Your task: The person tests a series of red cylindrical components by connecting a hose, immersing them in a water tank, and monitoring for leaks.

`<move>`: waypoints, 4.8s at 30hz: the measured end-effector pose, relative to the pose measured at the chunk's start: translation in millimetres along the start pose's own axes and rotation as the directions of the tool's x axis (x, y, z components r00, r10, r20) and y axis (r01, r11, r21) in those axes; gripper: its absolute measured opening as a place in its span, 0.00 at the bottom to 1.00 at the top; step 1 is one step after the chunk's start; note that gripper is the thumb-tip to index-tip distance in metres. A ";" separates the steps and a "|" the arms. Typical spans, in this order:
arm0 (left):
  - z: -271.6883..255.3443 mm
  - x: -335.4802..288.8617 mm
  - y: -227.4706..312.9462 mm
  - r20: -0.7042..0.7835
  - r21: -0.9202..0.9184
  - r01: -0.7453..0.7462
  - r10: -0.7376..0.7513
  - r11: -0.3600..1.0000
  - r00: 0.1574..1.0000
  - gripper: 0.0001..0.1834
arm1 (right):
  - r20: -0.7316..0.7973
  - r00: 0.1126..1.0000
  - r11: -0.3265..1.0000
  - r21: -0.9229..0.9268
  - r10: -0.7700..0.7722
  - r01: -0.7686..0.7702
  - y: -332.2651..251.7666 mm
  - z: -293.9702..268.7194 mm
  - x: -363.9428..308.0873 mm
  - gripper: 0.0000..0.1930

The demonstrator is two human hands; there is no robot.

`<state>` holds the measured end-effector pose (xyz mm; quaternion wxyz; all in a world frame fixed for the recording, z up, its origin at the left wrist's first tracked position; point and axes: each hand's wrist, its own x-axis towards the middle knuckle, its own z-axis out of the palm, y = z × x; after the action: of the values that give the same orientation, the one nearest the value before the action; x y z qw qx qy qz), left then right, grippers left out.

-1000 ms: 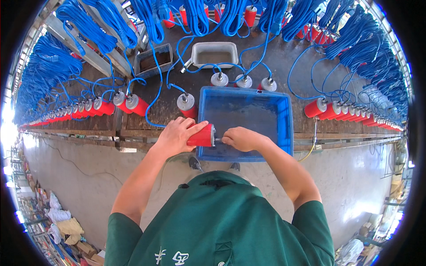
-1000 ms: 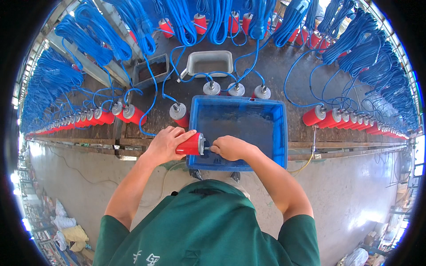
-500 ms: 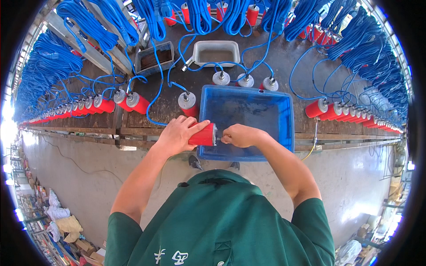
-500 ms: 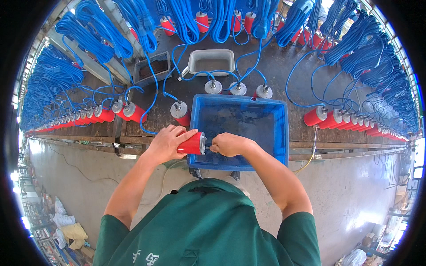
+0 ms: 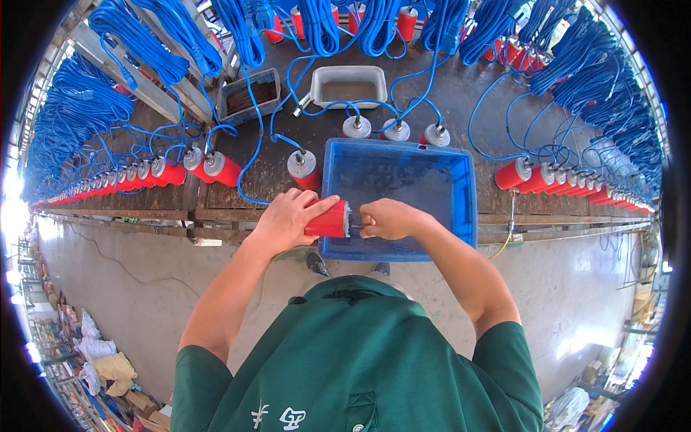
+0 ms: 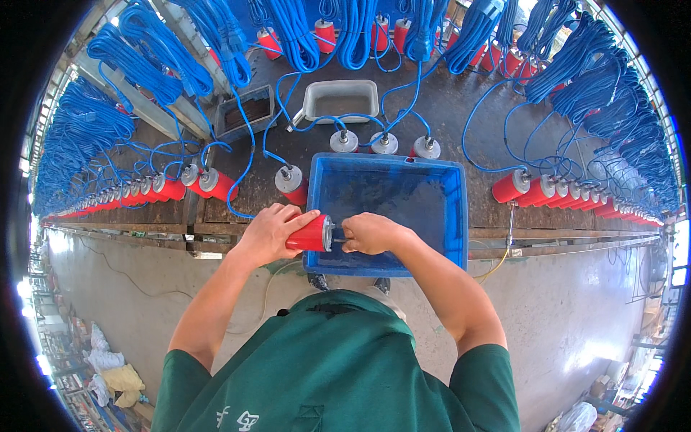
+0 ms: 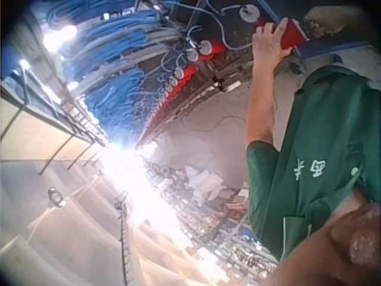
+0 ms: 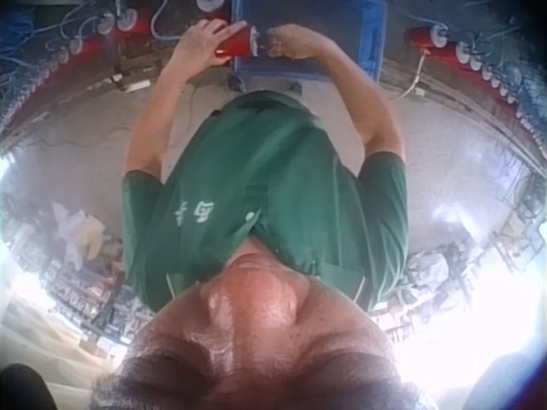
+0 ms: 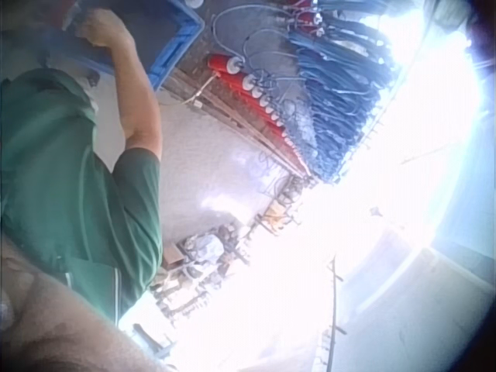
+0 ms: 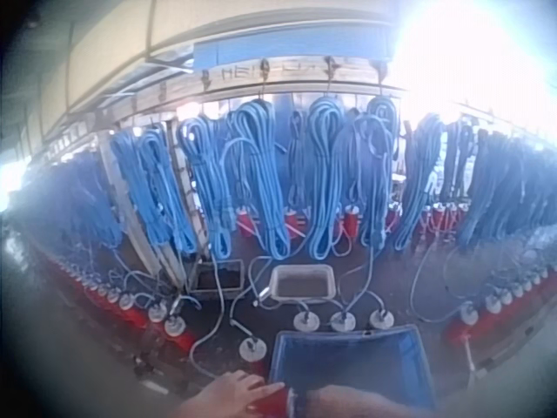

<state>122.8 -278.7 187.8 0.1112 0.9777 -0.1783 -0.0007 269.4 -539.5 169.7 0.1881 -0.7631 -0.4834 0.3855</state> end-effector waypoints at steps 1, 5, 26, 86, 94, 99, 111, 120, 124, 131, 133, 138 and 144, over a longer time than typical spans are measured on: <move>0.2 -0.1 0.0 -0.008 0.004 -0.005 0.005 1.000 1.000 0.59 | 0.000 1.000 1.000 0.000 0.000 0.000 0.5 3.0 -0.3 0.17; 0.8 -1.1 0.2 -0.012 -0.004 -0.001 0.001 1.000 1.000 0.59 | -0.085 0.994 0.997 0.038 0.074 -0.071 4.3 9.4 -2.7 0.19; 67.8 -89.5 -7.2 -0.658 -0.353 0.417 -0.539 0.838 0.526 0.44 | -0.243 0.919 0.659 0.752 0.310 -0.024 -38.5 43.9 2.8 0.41; 95.7 16.6 -76.2 -0.468 -0.521 0.353 -0.606 0.777 0.644 0.53 | -0.298 0.651 0.448 0.891 0.698 -0.071 -46.0 58.3 -123.4 0.18; 93.9 70.9 -88.2 -0.265 -0.426 0.506 -0.638 0.750 0.723 0.46 | -0.448 0.608 0.595 0.802 0.655 -0.050 -29.5 84.8 -139.0 0.17; 83.4 46.0 -86.2 -0.327 -0.575 0.419 -0.666 0.703 0.670 0.32 | -0.463 0.606 0.631 0.771 0.646 -0.085 -33.6 83.8 -140.5 0.15; -11.8 -2.3 10.4 -0.016 -1.000 0.002 -0.898 0.018 0.440 0.26 | -0.474 0.760 0.649 0.756 0.445 0.091 -24.4 75.2 -129.1 0.17; 30.8 -2.7 31.4 0.218 -0.976 0.103 -0.832 -0.193 0.510 0.32 | -0.605 0.720 0.796 0.593 0.341 0.121 -27.9 66.9 -123.7 0.14; 45.5 -10.4 24.6 0.362 -0.926 0.097 -0.789 -0.364 0.496 0.32 | -0.605 0.711 0.805 0.586 0.360 0.091 -31.9 61.0 -111.5 0.14; 67.5 -17.5 23.1 0.426 -0.881 0.035 -0.758 -0.472 0.494 0.33 | -0.793 0.588 0.957 0.268 0.157 0.106 -11.8 72.6 -69.1 0.12; 68.0 -19.5 21.2 0.441 -0.873 0.055 -0.734 -0.485 0.516 0.33 | -0.818 0.566 0.982 0.173 0.101 0.075 -12.2 68.8 -61.6 0.13; 64.8 -18.8 19.9 0.410 -0.889 0.067 -0.721 -0.454 0.558 0.33 | -0.846 0.533 0.994 0.068 0.013 0.083 -7.1 59.1 -42.5 0.13; 67.4 -20.9 17.0 0.425 -0.882 0.073 -0.721 -0.465 0.547 0.33 | -0.840 0.537 0.993 -0.017 -0.077 0.114 -5.4 52.6 -33.8 0.14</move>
<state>94.6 -301.6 125.0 0.8180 0.4518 0.3545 0.0328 217.8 -571.3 153.7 0.4320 -0.8230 -0.3678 -0.0275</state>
